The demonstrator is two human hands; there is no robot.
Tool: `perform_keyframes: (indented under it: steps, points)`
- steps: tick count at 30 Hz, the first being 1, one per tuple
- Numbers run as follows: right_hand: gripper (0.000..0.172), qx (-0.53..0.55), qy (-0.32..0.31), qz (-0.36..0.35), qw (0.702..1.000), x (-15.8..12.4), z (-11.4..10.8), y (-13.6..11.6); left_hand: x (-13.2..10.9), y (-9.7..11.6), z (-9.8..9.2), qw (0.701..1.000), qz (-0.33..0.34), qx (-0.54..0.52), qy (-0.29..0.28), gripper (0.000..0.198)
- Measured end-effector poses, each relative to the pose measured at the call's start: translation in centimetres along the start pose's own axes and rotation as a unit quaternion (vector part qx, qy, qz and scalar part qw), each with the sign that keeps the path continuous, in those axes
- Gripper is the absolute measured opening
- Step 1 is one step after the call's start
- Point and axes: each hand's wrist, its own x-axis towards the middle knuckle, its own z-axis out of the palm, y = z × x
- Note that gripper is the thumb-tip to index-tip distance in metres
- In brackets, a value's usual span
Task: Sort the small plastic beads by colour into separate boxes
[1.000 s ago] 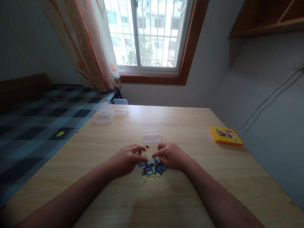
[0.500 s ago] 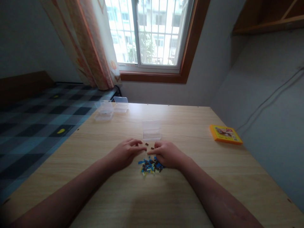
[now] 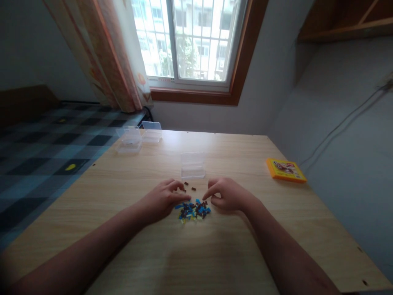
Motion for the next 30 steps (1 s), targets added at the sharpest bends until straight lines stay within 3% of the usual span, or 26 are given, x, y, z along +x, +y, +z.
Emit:
perform_keyframes:
  steps: [5,12,18,26,30]
  points:
    - [0.047,-0.003,-0.039,0.025,0.999,-0.2,-0.2,-0.8,-0.2,0.2,-0.7,1.0,-0.003,-0.017,0.011,0.038]
    - [0.026,0.005,-0.03,0.023,0.999,-0.2,-0.7,-0.1,0.4,1.6,-0.6,0.999,0.027,-0.023,0.001,0.039]
    - [0.024,0.012,-0.043,0.024,0.999,0.0,-0.2,0.1,0.8,1.5,-0.1,0.999,0.023,-0.02,-0.038,0.037]
    - [0.025,0.031,-0.032,0.022,0.999,0.1,0.8,0.3,0.5,1.2,-0.3,0.999,0.024,-0.02,-0.021,0.037]
    - [0.022,0.045,-0.036,0.03,0.998,0.1,0.4,0.7,1.0,1.6,-0.3,0.998,0.03,-0.012,-0.046,0.039]
